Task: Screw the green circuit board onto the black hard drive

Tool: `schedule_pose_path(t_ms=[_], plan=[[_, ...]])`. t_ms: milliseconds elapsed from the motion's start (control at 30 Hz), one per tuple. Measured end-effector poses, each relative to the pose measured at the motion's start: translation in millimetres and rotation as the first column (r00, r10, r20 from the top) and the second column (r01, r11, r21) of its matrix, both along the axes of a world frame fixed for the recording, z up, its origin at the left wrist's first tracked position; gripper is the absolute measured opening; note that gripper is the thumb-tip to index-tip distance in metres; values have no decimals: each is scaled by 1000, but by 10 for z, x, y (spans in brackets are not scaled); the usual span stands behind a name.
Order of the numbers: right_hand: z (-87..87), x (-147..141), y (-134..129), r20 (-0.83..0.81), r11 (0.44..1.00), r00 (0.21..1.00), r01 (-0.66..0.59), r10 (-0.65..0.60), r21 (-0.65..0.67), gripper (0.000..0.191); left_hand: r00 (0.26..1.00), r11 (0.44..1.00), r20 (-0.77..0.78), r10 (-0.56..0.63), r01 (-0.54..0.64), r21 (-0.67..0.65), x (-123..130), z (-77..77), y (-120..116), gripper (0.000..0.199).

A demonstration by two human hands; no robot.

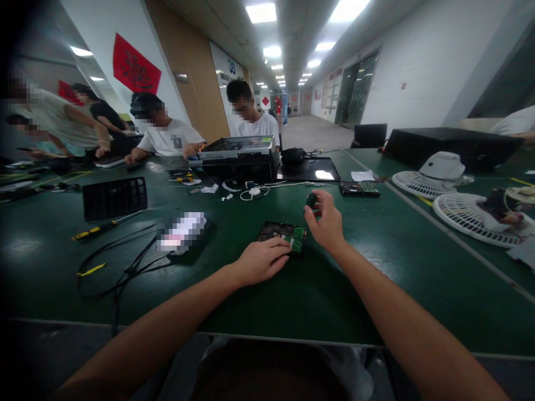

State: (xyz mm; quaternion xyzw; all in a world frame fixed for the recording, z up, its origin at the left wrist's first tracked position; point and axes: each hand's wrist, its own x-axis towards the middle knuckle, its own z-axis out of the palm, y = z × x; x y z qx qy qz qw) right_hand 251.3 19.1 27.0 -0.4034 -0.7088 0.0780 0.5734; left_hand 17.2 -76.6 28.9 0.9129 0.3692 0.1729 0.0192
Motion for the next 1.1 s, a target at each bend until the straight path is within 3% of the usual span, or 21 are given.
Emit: schedule_pose_path(t_ms=[1100], plan=[[70,27,-21,57,999,998,27,-29,35,48,1000,1000,1,10,-10,-25,2,16,-12,32]])
